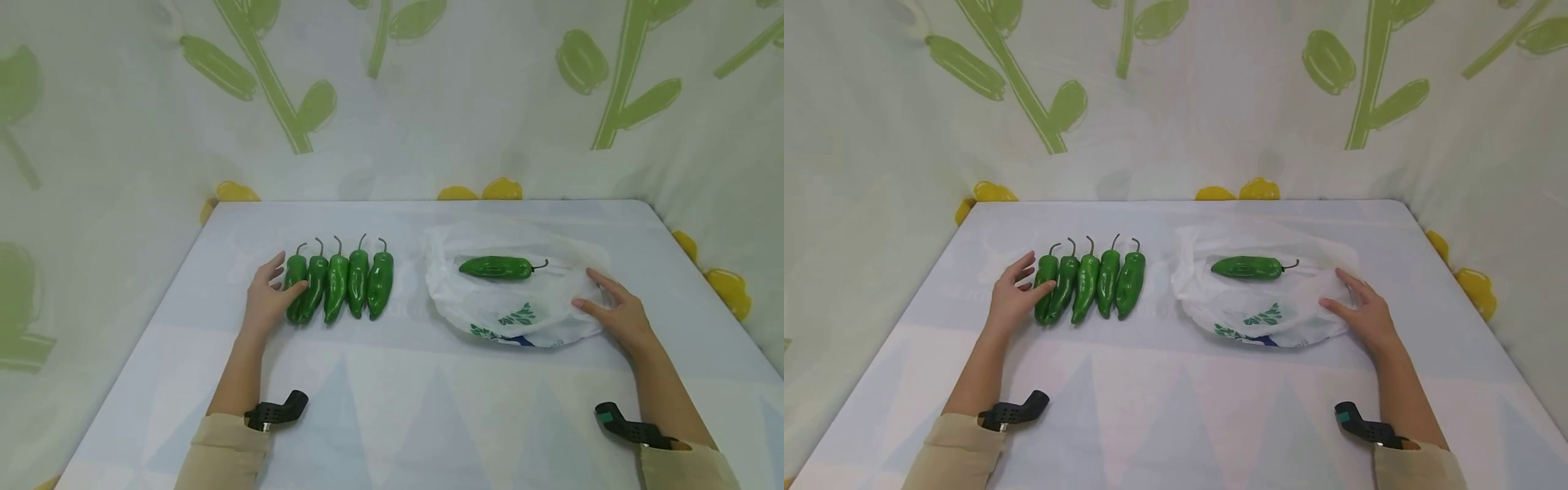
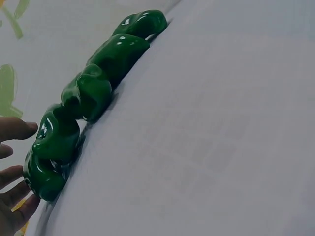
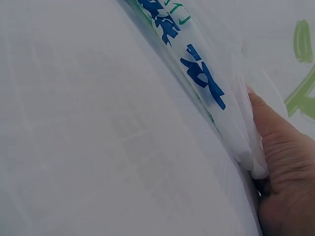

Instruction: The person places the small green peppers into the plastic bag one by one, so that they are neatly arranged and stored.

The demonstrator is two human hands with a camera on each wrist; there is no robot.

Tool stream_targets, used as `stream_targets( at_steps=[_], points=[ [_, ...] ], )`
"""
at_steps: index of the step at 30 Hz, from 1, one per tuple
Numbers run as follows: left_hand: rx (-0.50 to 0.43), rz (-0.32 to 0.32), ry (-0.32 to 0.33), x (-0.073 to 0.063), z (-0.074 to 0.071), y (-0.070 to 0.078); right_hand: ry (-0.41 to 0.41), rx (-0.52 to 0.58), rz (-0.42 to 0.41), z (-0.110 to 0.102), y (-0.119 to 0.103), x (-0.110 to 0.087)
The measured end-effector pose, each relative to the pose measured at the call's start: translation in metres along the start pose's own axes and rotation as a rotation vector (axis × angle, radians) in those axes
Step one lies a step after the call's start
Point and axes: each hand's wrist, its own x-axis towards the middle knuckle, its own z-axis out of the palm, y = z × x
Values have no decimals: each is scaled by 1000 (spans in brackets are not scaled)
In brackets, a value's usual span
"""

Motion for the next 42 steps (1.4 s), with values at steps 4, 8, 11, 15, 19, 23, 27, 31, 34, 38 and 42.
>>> stream_targets(
  at_steps=[4,8,11,15,19,23,27,31,34,38,42],
  points=[
    [30,-28,-37,0,2,-6,0,-4,-2,0,0,-1],
    [46,-28,-33,-1,4,-7,3,-1,1,0,1,-1],
    [66,-21,-20,0,6,-8,6,2,0,1,1,0],
    [102,-37,-2,2,6,-7,5,-3,0,1,2,0],
    [113,-79,2,3,6,-7,7,-8,5,1,3,0],
    [127,-110,-12,3,5,-7,6,-8,10,1,4,-1],
    [135,-124,-17,3,6,-9,-1,-12,11,0,3,-1],
    [112,-141,-4,4,8,-10,-3,-13,3,-2,2,0],
    [77,-142,25,4,9,-11,-2,-9,5,-2,2,1],
    [18,-100,115,2,11,-13,-4,0,4,-1,3,1],
    [32,-47,172,2,12,-17,-8,10,9,0,3,2]
  ],
)
